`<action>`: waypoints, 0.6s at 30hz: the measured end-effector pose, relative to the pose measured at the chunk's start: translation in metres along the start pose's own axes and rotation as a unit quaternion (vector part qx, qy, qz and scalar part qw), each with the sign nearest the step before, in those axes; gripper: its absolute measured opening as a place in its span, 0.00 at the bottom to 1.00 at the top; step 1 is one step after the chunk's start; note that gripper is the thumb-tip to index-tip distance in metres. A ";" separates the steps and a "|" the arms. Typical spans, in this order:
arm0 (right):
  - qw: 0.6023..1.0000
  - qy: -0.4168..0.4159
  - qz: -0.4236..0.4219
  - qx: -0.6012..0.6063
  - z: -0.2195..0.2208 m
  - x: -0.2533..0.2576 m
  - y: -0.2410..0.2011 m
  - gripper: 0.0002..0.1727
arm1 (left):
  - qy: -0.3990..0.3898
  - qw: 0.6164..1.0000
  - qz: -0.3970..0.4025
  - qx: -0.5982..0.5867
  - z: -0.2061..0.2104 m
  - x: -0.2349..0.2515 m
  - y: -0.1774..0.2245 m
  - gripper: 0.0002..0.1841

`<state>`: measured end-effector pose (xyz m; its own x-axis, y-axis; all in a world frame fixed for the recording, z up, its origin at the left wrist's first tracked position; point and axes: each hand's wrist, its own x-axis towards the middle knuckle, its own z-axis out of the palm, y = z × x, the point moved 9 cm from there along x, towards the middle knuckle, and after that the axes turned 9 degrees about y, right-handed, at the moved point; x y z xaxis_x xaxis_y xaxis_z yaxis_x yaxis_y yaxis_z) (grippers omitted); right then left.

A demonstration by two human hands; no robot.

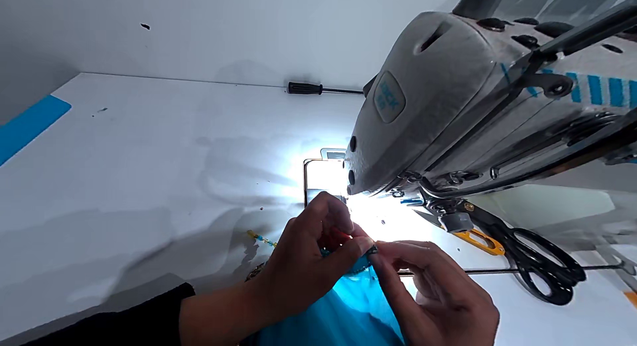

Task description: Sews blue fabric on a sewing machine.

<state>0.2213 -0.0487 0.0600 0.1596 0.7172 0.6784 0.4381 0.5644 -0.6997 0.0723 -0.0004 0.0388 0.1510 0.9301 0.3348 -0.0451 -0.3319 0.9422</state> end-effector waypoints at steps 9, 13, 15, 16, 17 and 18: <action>1.000 0.012 -0.004 -0.017 -0.003 0.001 -0.001 0.07 | -0.001 0.999 -0.028 -0.028 0.001 0.000 -0.003 0.10; 0.999 0.018 -0.025 -0.039 -0.001 0.000 -0.004 0.05 | 0.001 0.998 -0.054 -0.039 0.001 0.000 -0.006 0.11; 0.999 0.018 -0.025 -0.042 -0.001 0.000 -0.003 0.04 | 0.004 0.996 -0.072 -0.046 0.001 0.000 -0.008 0.12; 0.999 0.017 -0.025 -0.042 -0.001 0.000 -0.002 0.04 | 0.003 0.996 -0.078 -0.049 0.001 0.000 -0.008 0.12; 0.999 0.018 -0.025 -0.045 -0.001 0.001 -0.002 0.04 | 0.001 0.995 -0.084 -0.051 0.001 0.000 -0.009 0.13; 0.998 0.021 -0.028 -0.049 -0.002 0.001 -0.003 0.04 | 0.000 0.995 -0.090 -0.053 0.001 0.000 -0.009 0.13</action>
<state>0.2217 -0.0505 0.0626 0.1676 0.6670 0.7259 0.5311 0.5593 -0.6365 0.0740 0.0025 0.0305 0.1655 0.9730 0.1607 -0.1204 -0.1418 0.9826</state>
